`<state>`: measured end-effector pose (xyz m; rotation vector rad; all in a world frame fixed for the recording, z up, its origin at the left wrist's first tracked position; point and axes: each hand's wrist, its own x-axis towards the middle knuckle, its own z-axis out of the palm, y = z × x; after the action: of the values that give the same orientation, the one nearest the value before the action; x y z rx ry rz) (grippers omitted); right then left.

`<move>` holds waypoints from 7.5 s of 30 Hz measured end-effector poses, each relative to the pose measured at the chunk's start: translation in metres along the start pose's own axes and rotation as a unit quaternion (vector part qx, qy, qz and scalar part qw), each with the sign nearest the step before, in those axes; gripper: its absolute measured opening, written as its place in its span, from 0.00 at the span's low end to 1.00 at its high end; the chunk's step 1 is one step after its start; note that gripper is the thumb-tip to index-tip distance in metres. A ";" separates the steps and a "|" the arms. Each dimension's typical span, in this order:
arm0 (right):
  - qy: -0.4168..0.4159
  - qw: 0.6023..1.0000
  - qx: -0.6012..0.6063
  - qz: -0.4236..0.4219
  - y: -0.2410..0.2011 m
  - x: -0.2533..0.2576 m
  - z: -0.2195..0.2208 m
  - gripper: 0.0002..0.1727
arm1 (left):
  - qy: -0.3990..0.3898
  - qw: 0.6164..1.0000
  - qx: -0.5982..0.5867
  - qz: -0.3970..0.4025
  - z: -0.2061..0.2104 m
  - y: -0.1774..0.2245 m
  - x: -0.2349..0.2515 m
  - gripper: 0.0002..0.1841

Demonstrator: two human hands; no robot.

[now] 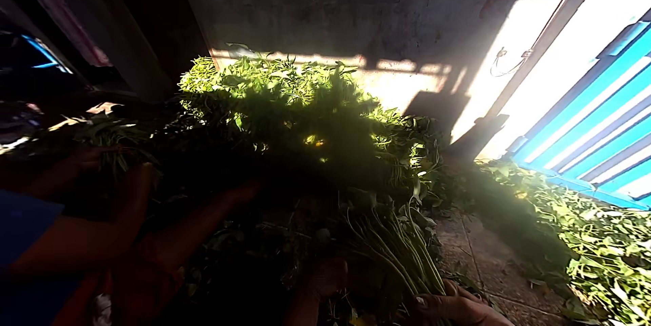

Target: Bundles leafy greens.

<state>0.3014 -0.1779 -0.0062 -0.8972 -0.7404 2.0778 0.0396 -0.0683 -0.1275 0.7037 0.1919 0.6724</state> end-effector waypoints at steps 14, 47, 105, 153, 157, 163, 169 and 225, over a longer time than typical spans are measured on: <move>0.189 0.977 -0.089 -0.044 -0.009 0.007 -0.022 0.08 | 0.507 0.813 0.285 0.017 0.052 0.031 0.007 0.23; -0.347 0.880 -0.306 0.106 0.028 0.109 0.093 0.09 | 0.123 0.877 0.049 0.461 0.095 0.092 -0.165 0.24; -0.231 0.547 -0.802 0.066 0.097 0.075 0.141 0.22 | 0.479 0.365 0.753 0.266 0.071 -0.040 -0.270 0.25; -0.282 0.611 -0.738 0.058 0.113 0.111 0.105 0.30 | 0.713 0.510 0.464 0.130 0.060 -0.025 -0.249 0.26; -0.285 0.615 -0.733 0.054 0.114 0.111 0.103 0.30 | 0.698 0.371 0.595 0.144 0.067 -0.028 -0.247 0.39; -0.299 0.630 -0.713 0.068 0.106 0.111 0.107 0.32 | 0.586 0.155 0.786 0.119 0.077 -0.017 -0.244 0.36; -0.319 0.620 -0.712 0.086 0.095 0.111 0.118 0.30 | 0.437 0.147 0.873 0.159 0.063 0.003 -0.242 0.23; -0.341 0.648 -0.677 0.074 0.115 0.120 0.092 0.32 | 0.398 -0.024 0.912 0.092 0.056 0.153 -0.326 0.23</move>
<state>0.1261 -0.1644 -0.0783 -0.7781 -2.9226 1.6656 -0.2694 -0.2172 -0.0039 -1.7102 -1.5502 -0.3127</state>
